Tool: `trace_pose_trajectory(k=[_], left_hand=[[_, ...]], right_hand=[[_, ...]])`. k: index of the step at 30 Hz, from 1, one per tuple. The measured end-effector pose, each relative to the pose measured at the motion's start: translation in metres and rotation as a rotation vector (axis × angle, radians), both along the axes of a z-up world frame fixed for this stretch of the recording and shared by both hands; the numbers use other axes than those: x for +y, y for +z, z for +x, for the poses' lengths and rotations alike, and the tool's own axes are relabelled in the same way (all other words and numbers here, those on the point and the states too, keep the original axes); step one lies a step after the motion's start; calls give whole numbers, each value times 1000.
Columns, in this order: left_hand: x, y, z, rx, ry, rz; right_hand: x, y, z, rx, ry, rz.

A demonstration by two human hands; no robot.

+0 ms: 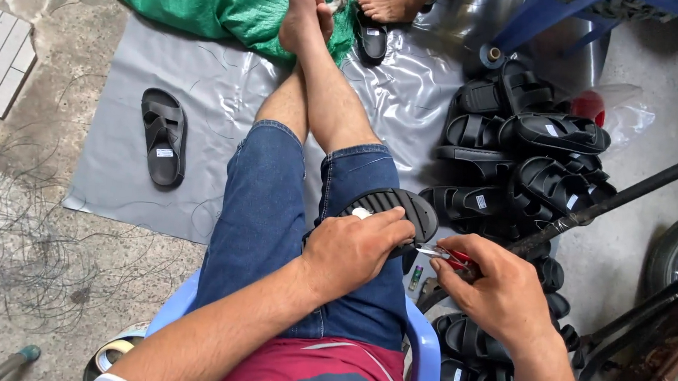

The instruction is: Hand-sewing a sandal strap using a needle and thread.

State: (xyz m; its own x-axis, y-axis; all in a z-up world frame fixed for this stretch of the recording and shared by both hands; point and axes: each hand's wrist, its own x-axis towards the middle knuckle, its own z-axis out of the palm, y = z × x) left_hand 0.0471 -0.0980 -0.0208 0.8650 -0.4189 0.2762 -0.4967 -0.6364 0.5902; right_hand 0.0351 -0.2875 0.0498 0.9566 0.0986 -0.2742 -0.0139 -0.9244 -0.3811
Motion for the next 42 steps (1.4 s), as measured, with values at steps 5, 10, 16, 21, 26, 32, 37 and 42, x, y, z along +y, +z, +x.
trace_pose_trajectory(k=[5,10,16,21,26,32,37,42], left_hand=[[-8,1,0,-2,-9,87],[-13,-3,-1,5,2,95],[-19,-7,-3,16,4,83],[-22,-6,-6,-59,85,94],[-21,-2,-10,-63,148,31],[-19,2,-9,-100,175,13],[-22,-2,-11,-71,142,65],[-17,5,-9,-31,143,-91]], right_hand=[[9,4,4,161,-109,-114],[12,4,7,205,-123,-156],[14,8,10,281,-146,-222],[5,-3,10,195,-67,-142],[-3,-16,5,138,-90,-63],[3,-7,8,207,-104,-102],[4,-8,7,251,-131,-130],[7,-10,5,219,-202,-18]])
